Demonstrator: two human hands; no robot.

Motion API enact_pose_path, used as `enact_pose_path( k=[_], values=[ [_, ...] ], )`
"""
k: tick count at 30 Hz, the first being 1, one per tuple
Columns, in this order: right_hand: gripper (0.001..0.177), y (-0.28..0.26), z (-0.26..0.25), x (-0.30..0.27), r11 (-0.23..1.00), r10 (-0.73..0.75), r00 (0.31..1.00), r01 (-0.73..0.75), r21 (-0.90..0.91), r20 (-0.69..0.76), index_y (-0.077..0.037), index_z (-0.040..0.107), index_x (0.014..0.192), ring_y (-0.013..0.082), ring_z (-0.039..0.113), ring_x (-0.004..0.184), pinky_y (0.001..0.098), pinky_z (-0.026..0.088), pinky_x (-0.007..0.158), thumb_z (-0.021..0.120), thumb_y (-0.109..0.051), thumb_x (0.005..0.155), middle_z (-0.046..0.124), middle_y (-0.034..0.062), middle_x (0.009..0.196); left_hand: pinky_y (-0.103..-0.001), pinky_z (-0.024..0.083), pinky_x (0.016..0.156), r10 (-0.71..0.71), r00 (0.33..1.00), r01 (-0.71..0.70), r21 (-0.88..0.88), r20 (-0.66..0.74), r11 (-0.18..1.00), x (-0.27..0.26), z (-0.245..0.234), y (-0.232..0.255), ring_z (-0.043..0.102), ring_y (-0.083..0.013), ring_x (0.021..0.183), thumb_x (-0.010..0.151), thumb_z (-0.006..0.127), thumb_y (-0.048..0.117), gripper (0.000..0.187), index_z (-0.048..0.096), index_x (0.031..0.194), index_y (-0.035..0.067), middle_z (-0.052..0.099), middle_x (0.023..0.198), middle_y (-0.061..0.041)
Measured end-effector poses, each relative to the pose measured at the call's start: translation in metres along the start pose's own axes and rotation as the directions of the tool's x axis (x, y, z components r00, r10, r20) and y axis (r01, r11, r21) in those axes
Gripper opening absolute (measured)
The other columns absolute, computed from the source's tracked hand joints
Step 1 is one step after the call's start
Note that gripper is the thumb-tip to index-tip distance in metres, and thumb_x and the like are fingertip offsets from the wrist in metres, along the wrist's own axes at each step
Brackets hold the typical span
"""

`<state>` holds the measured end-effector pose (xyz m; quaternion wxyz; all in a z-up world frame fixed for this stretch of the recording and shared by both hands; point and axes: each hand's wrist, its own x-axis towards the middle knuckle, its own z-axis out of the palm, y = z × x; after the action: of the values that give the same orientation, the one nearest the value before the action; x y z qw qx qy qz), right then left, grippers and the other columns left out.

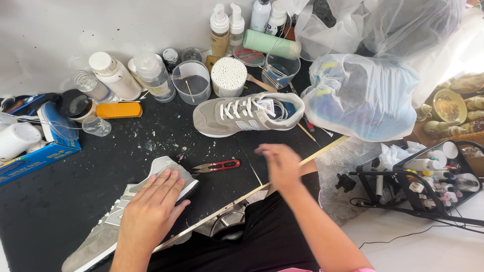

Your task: The person scrubs the upper and side panels of a grey New Balance sneaker using a small blue abrasive block. They hold the shoe with one hand and rub the surface with the other, focusing on the heel and side areas. The person rotates the shoe to access different sections and continues the scrubbing process throughout the clip.

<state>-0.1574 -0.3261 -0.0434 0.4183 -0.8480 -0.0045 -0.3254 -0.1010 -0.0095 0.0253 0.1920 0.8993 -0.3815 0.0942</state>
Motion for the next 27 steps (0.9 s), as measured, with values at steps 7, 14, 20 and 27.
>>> enact_pose_path(
  k=[7, 14, 20, 27],
  values=[
    [0.024, -0.04, 0.107, 0.007, 0.818, 0.253, 0.76, -0.498, 0.286, 0.599, -0.002, 0.065, 0.092, 0.0109, 0.051, 0.067, 0.0274, 0.046, 0.063, 0.062, -0.022, 0.105, 0.06, 0.005, 0.071, -0.043, 0.043, 0.106, -0.225, 0.973, 0.228, 0.353, -0.05, 0.907, -0.017, -0.014, 0.017, 0.064, -0.0338, 0.128, 0.061, 0.064, 0.065, 0.093, 0.063, 0.133, 0.006, 0.071, 0.13, -0.011],
    [0.047, -0.057, 0.135, 0.01, 0.756, -0.164, 0.795, -0.28, 0.592, 0.585, -0.01, 0.039, 0.097, 0.0147, 0.054, 0.113, 0.0322, 0.048, 0.097, 0.081, -0.03, 0.087, 0.058, 0.0132, 0.129, -0.034, 0.052, 0.094, -0.676, 0.691, 0.617, 0.28, 0.255, 0.736, -0.031, -0.017, 0.01, 0.07, -0.0224, 0.104, 0.068, 0.074, 0.071, 0.076, 0.068, 0.122, 0.019, 0.073, 0.108, -0.004],
    [0.05, -0.042, 0.14, 0.004, 0.672, -0.122, 0.816, -0.351, 0.652, 0.565, -0.011, 0.039, 0.096, 0.0169, 0.054, 0.123, 0.035, 0.045, 0.107, 0.085, -0.028, 0.085, 0.061, 0.0181, 0.137, -0.041, 0.048, 0.081, -0.333, 0.943, 0.333, 0.019, -0.01, 0.943, -0.02, -0.017, 0.005, 0.067, -0.0307, 0.097, 0.075, 0.081, 0.044, 0.063, 0.065, 0.119, 0.001, 0.071, 0.103, -0.012],
    [0.038, -0.029, 0.149, -0.008, 0.709, -0.062, 0.83, -0.354, 0.61, 0.554, -0.01, 0.042, 0.093, 0.0147, 0.054, 0.12, 0.0327, 0.046, 0.099, 0.076, -0.026, 0.094, 0.059, 0.0107, 0.109, -0.044, 0.05, 0.077, -0.298, 0.954, 0.294, -0.106, -0.024, 0.95, -0.017, -0.023, -0.008, 0.07, -0.0315, 0.085, 0.073, 0.083, 0.043, 0.055, 0.069, 0.108, 0.003, 0.074, 0.092, -0.011]
  ],
)
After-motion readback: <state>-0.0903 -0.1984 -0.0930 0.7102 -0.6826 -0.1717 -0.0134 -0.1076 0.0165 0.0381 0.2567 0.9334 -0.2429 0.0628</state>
